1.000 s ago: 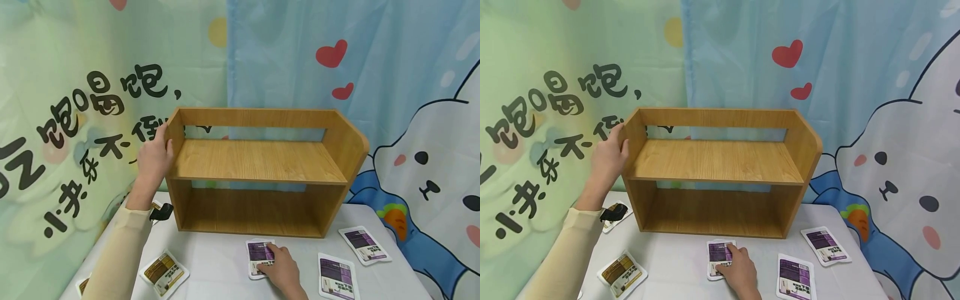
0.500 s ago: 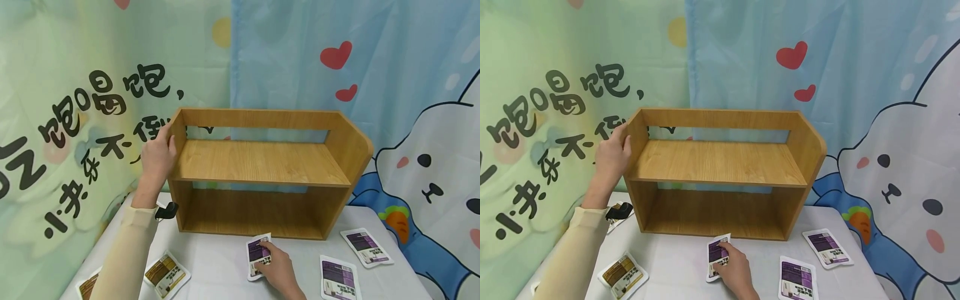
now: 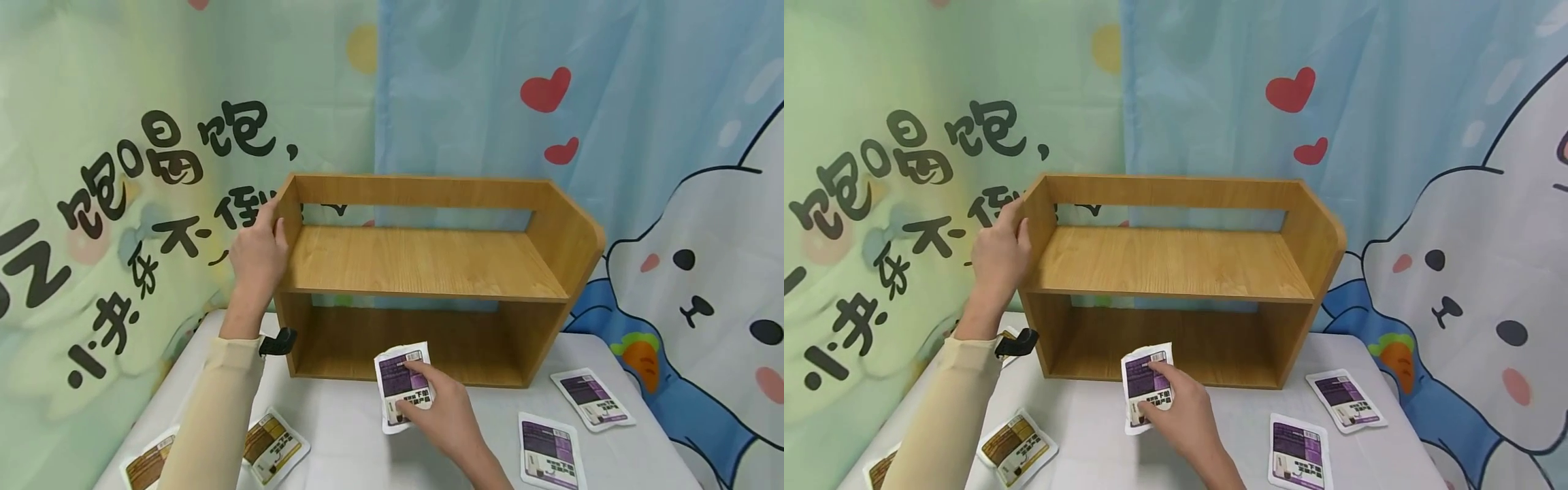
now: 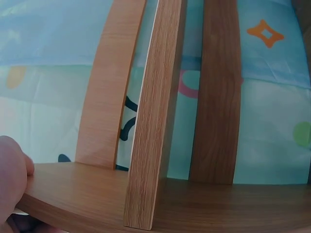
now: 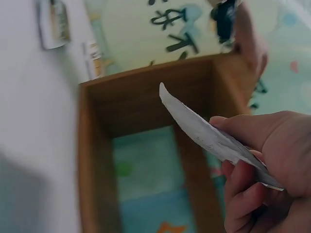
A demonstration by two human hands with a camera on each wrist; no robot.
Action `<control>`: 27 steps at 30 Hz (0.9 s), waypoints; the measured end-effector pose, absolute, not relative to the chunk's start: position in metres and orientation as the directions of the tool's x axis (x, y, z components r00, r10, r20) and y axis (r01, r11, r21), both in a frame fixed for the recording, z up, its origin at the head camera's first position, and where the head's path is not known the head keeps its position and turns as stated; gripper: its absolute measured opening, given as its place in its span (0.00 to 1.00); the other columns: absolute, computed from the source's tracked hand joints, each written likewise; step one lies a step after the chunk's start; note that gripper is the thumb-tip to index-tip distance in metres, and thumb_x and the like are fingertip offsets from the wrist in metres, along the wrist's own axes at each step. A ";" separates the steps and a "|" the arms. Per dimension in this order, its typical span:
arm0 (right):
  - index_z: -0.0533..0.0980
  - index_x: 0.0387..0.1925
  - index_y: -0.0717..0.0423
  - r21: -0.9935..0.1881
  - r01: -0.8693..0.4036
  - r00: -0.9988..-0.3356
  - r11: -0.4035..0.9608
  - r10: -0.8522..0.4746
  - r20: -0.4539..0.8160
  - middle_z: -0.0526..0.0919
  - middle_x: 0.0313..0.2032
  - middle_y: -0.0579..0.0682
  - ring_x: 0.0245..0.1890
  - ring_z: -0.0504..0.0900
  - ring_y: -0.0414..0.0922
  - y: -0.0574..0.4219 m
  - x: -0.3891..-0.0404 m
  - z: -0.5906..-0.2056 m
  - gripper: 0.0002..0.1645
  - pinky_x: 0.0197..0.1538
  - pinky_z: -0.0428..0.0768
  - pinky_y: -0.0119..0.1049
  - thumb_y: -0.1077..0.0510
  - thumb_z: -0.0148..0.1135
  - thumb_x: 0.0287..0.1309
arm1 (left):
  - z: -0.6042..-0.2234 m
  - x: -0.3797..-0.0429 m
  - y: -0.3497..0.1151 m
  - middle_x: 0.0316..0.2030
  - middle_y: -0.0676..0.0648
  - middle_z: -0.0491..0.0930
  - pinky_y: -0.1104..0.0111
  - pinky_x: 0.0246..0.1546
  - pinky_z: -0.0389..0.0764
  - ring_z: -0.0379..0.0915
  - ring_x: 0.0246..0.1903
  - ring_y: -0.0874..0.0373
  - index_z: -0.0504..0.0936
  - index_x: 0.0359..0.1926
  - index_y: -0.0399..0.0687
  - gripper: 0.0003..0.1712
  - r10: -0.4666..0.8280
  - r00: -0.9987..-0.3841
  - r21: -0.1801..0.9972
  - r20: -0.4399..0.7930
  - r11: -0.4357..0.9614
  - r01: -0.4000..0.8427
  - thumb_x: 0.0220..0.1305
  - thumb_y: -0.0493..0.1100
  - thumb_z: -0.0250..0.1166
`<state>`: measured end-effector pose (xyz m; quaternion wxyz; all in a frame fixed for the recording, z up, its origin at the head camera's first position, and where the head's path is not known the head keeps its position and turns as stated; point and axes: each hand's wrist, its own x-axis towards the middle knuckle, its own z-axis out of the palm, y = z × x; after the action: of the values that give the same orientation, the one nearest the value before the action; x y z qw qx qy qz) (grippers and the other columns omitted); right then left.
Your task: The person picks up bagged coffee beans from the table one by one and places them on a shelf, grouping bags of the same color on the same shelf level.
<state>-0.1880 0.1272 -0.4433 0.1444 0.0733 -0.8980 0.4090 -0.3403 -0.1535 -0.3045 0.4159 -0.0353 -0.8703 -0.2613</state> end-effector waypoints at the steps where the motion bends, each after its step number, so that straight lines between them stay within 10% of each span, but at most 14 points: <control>1: 0.80 0.53 0.47 -0.716 -0.271 -0.940 0.644 -0.016 0.341 0.83 0.49 0.51 0.46 0.81 0.46 0.125 -0.188 -0.437 0.35 0.48 0.77 0.45 0.60 0.81 0.37 | -0.305 -0.340 -0.154 0.25 0.33 0.80 0.53 0.16 0.69 0.71 0.17 0.41 0.73 0.63 0.50 0.20 -0.162 -0.653 0.428 0.740 0.862 0.271 0.72 0.43 0.56; 17: 0.75 0.61 0.50 -0.774 -0.355 -0.902 0.524 0.025 0.430 0.81 0.51 0.54 0.34 0.78 0.45 0.090 -0.230 -0.335 0.37 0.29 0.76 0.35 0.56 0.77 0.47 | -0.303 -0.342 -0.160 0.23 0.33 0.78 0.51 0.17 0.69 0.71 0.17 0.40 0.73 0.62 0.47 0.19 -0.170 -0.627 0.414 0.760 0.870 0.266 0.72 0.43 0.55; 27: 0.75 0.60 0.52 -0.797 -0.292 -0.924 0.529 0.060 0.378 0.80 0.52 0.54 0.39 0.77 0.49 0.073 -0.289 -0.310 0.37 0.36 0.76 0.39 0.53 0.76 0.46 | -0.308 -0.339 -0.152 0.20 0.35 0.76 0.55 0.15 0.67 0.67 0.14 0.44 0.73 0.62 0.47 0.20 -0.163 -0.640 0.415 0.750 0.871 0.264 0.72 0.43 0.56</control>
<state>-0.2893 0.0730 -0.3098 0.1832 0.0677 -0.8549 0.4806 -0.3388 -0.1524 -0.3081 0.4230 -0.0291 -0.8698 -0.2525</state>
